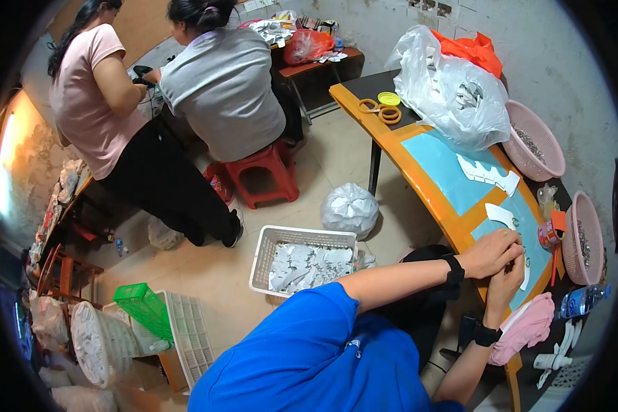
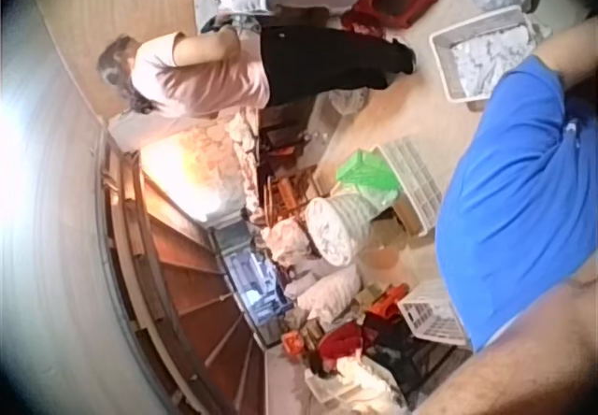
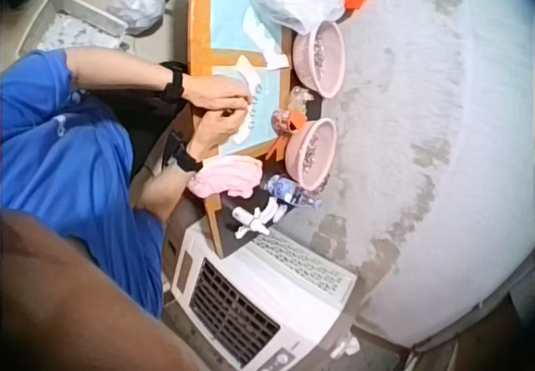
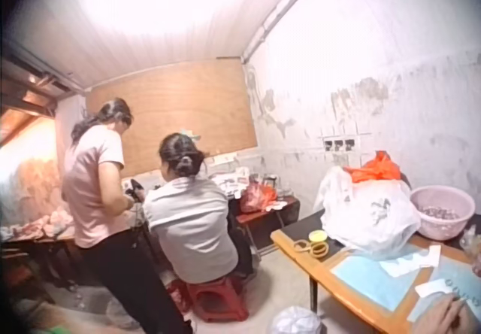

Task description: Applying glue with a brush to white shoe upper components and attaching metal buckles.

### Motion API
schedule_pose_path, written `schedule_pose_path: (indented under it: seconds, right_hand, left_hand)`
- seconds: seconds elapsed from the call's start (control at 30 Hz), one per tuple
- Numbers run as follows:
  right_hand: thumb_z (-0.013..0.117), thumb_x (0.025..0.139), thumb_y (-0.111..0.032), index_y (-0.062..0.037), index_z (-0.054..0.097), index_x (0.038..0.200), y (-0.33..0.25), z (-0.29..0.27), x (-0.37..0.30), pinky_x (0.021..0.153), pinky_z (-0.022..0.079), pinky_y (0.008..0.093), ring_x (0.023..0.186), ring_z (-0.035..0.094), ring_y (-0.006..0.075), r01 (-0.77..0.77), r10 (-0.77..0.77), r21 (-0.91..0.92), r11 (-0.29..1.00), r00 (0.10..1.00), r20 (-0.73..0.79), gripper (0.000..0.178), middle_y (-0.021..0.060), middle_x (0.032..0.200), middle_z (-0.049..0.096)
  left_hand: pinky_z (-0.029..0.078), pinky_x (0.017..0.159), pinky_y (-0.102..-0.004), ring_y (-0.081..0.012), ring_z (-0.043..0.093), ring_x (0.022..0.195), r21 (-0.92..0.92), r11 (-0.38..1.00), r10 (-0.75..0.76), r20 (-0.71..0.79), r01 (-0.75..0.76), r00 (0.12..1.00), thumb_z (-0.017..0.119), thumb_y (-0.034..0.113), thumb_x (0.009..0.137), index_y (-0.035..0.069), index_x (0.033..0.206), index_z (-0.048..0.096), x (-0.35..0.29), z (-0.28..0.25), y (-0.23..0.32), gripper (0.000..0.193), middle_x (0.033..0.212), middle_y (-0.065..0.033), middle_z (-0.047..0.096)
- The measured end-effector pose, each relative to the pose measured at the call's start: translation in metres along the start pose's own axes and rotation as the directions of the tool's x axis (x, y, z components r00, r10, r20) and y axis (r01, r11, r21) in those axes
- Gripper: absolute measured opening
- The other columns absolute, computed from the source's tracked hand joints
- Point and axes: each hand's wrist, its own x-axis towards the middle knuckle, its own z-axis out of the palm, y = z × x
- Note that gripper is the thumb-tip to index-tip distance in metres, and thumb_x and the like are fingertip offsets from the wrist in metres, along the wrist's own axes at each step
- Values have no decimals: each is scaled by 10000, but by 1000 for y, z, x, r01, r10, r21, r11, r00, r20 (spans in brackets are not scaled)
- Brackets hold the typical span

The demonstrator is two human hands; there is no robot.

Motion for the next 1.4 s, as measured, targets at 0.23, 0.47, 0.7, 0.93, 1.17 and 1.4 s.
schedule_pose_path:
  seconds: [0.23, 0.47, 0.7, 0.93, 1.17, 1.4]
  right_hand:
    - [583, 1024, -121, 33, 583, 1251, 15, 1, -3, 935, 500, 347, 1053, 645, 256, -33, 37, 120, 992, 999, -24, 274, 158, 1162, 666]
    - [589, 1027, -120, 37, 574, 1278, 39, 7, 5, 974, 483, 320, 1121, 619, 208, -108, 112, 267, 958, 994, 0, 297, 132, 1200, 662]
    - [600, 1020, -131, -1, 606, 1225, -26, 41, 26, 874, 473, 254, 1006, 587, 117, -255, 273, 680, 688, 958, 83, 242, 40, 1117, 634]
    - [539, 1041, -100, -30, 608, 1140, -133, 50, 32, 742, 425, 215, 836, 507, 57, -99, 19, 733, 673, 993, 117, 140, -16, 967, 578]
    - [511, 1062, -124, -28, 583, 1179, -179, 12, 47, 673, 447, 200, 807, 557, 45, -129, -218, 757, 640, 915, 340, 167, 4, 968, 609]
    - [673, 923, -44, -7, 601, 1200, -192, 9, 83, 857, 503, 301, 1035, 621, 159, 27, -442, 837, 546, 859, 260, 288, 76, 1134, 639]
  left_hand:
    - [477, 877, -461, -395, 601, 1001, 25, 1000, 18, -43, -17, 999, 468, 360, 1040, 5, 1114, 573, -1, 7, -1, 376, 1008, -210, 628]
    - [480, 899, -472, -421, 604, 1027, 52, 999, 4, -75, 0, 997, 479, 321, 1026, 0, 1085, 591, 4, 12, -5, 346, 1032, -239, 638]
    - [508, 802, -386, -303, 626, 906, -116, 992, -77, -304, 43, 949, 433, 353, 1071, -4, 1077, 626, 7, -15, 12, 405, 975, -183, 634]
    - [445, 713, -229, -61, 497, 805, -394, 919, -150, -336, 6, 930, 422, 337, 1108, 41, 1136, 608, -11, -89, 86, 351, 944, 6, 570]
    - [432, 667, -199, -38, 543, 848, -461, 884, -201, -239, 71, 950, 453, 342, 1090, 56, 1272, 584, -27, -132, 156, 364, 1027, 9, 615]
    - [509, 960, -357, -191, 625, 1126, -492, 869, -157, -384, -58, 910, 545, 240, 1041, -6, 1275, 560, -7, -151, 190, 340, 1263, -137, 620]
